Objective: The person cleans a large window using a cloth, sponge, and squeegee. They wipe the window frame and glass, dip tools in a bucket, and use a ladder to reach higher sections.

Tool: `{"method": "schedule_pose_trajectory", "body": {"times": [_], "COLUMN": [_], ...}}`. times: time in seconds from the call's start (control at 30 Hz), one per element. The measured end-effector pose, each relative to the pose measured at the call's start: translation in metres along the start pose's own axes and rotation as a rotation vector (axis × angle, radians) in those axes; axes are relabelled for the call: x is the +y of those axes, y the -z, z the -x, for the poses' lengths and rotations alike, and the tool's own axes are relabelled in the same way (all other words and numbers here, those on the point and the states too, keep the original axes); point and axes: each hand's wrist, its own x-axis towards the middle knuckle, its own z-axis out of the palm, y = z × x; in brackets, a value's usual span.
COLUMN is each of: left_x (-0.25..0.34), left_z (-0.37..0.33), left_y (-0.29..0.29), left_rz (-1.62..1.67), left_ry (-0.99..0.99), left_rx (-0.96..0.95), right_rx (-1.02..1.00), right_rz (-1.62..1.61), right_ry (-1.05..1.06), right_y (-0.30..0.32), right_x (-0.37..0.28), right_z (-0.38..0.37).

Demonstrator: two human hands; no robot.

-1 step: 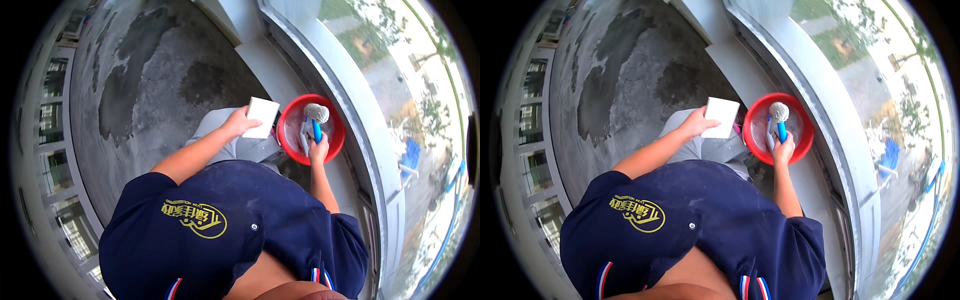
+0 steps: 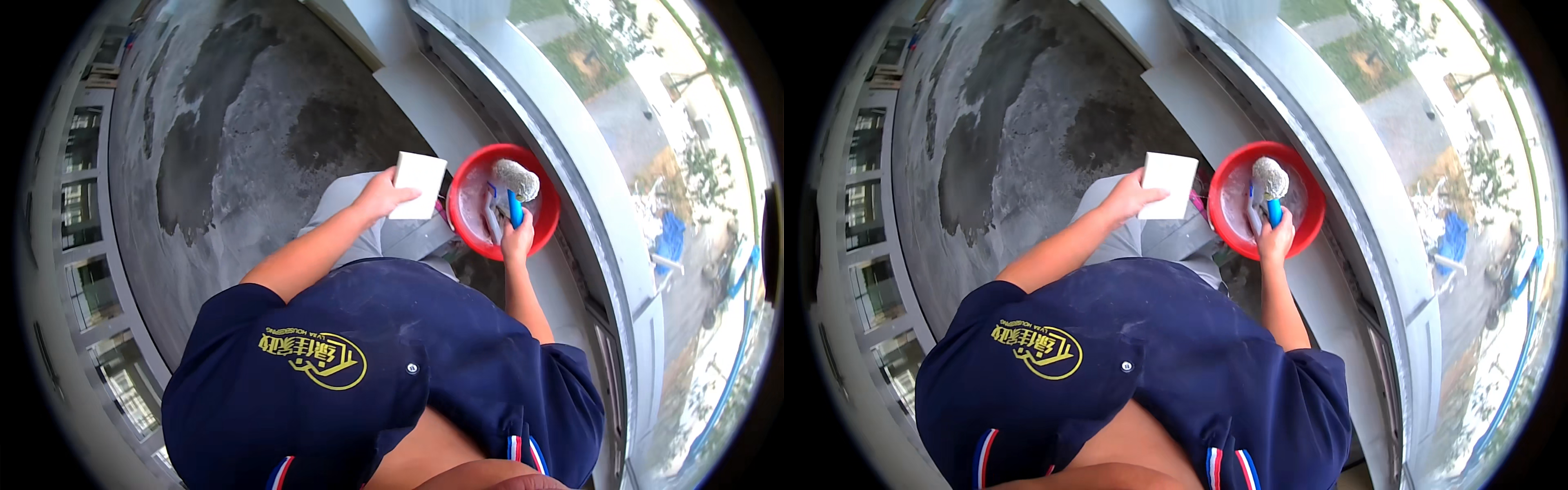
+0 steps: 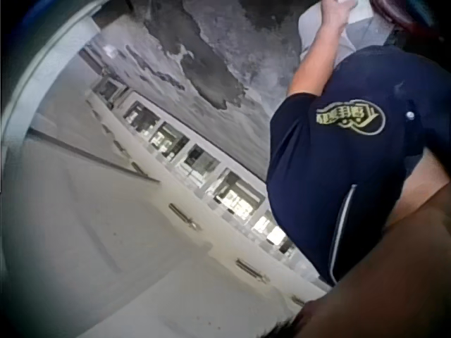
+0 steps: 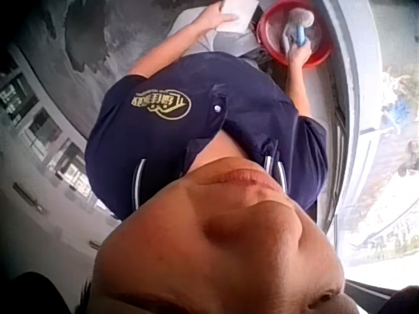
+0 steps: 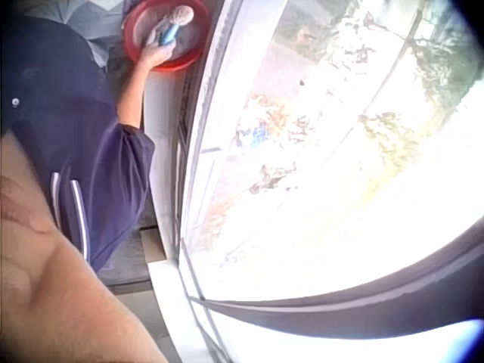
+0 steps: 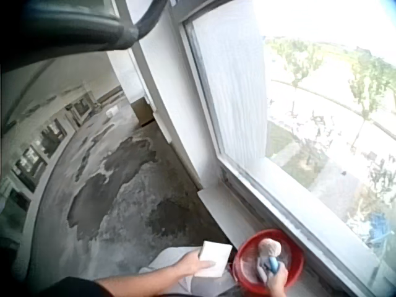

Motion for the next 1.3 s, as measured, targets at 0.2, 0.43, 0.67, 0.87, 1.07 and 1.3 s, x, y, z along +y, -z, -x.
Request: {"method": "schedule_pose_trajectory", "body": {"times": [0.2,0.43,0.67,0.87,1.07,1.3], "left_x": [0.020,0.021,0.020,0.023,0.021,0.015], "left_z": [-0.007,-0.017,-0.014,-0.010,-0.008,-0.012], "left_y": [-0.012,-0.013,-0.006,-0.004,0.001,0.011], "left_rz": [-0.008,-0.048,-0.067,-0.072,-0.094,-0.105], "left_ry": [0.034,-0.018,-0.028,0.008,-0.001,0.009], "left_rx": [0.050,0.022,0.000,-0.007,0.044,0.089], "right_rx": [0.132,0.152,-0.133,-0.063,-0.130,-0.532], "right_rz": [-0.523,-1.222,-1.583,-1.477,-1.486,-1.895], "right_ry": [-0.358,-0.636,-0.519,-0.411,-0.347,-0.295], "right_y": [0.006,0.031,0.041,0.027,0.032,0.033], "right_x": [-0.005,-0.023,-0.003,-0.001,-0.033,-0.090], "right_z": [0.028,0.022,0.007,-0.008,-0.014,0.007]}}
